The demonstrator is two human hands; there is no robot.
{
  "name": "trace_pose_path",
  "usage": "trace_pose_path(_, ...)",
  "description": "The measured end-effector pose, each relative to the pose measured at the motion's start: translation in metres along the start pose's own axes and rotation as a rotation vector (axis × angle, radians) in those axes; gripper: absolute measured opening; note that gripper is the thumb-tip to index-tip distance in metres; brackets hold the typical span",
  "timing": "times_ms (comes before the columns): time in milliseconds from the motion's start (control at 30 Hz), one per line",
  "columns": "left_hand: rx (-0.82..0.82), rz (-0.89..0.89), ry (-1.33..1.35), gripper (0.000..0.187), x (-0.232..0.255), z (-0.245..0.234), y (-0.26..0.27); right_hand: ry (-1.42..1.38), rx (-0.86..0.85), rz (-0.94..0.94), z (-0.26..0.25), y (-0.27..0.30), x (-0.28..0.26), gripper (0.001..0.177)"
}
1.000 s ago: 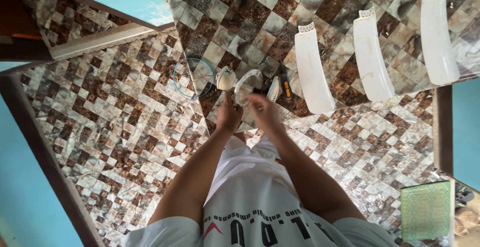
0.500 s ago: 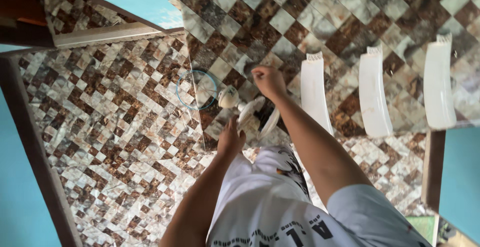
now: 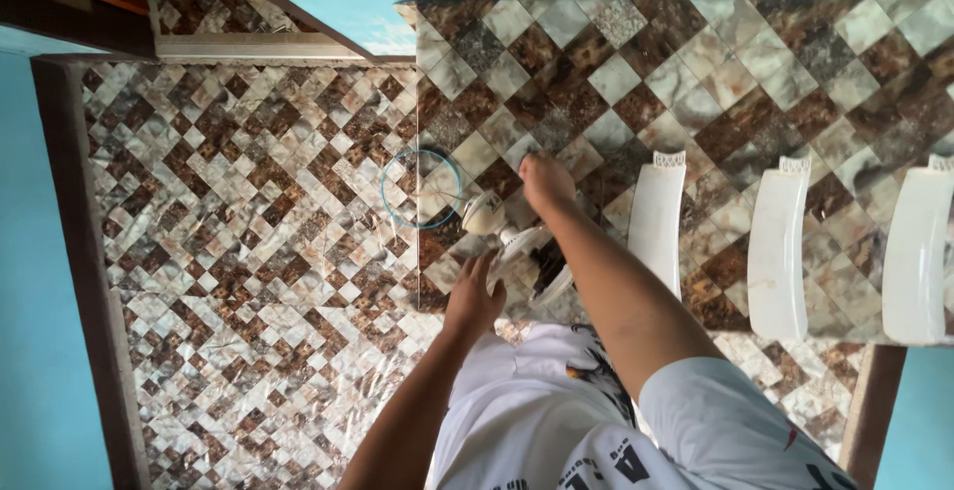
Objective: The person disassembles a white electric fan by removing the front grille and fan blades, then reassembles it by reattaching the blades and securing the grille. The person uses a screwdriver to loosen and tighten screws during the process.
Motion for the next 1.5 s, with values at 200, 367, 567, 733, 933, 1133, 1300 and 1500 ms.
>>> trace_pose_path(200,0.064,0.211,0.002,0.059,0.001,-0.003,-0.014,-0.586,0.435,-0.132,-0.067,0.051,0.014,0.011)
trace_pose_path(367,0.002,0.233,-0.033,0.052,-0.003,-0.009,-0.025,-1.3,0.397,0.024,-0.06,0.136,0.036,0.018)
trace_pose_path(567,-0.165,0.1,-0.032,0.05,0.001,-0.015,-0.037,-1.673,0.327,0.119,0.002,0.231,0.023,0.014)
trace_pose_path(733,-0.235,0.264,0.063,0.053,0.008,-0.025,-0.044,-1.876,0.24,0.26,0.06,0.261,0.014,0.017)
trace_pose_path(933,-0.228,0.312,0.125,0.045,0.0,-0.022,-0.049,-1.921,0.315,0.268,0.106,0.243,0.005,0.018)
trace_pose_path(1133,-0.139,0.336,0.004,0.041,0.008,-0.02,-0.051,-1.749,0.379,0.438,0.132,0.233,0.009,0.02)
trace_pose_path(1300,0.017,0.476,0.008,0.044,0.045,-0.022,-0.061,-1.677,0.375,0.354,0.133,0.232,0.012,0.018)
trace_pose_path(1500,-0.15,0.256,-0.168,0.05,0.064,-0.005,-0.077,-1.617,0.425,0.33,0.126,0.238,0.007,0.015)
Point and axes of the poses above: each hand's wrist, its own y-axis away from the middle knuckle, its own z-axis out of the palm, x = y × z, the point moved 6 cm from there along -y, towards the middle knuckle, and after that the axes turned 7 degrees about -y, right-handed, at the moved point
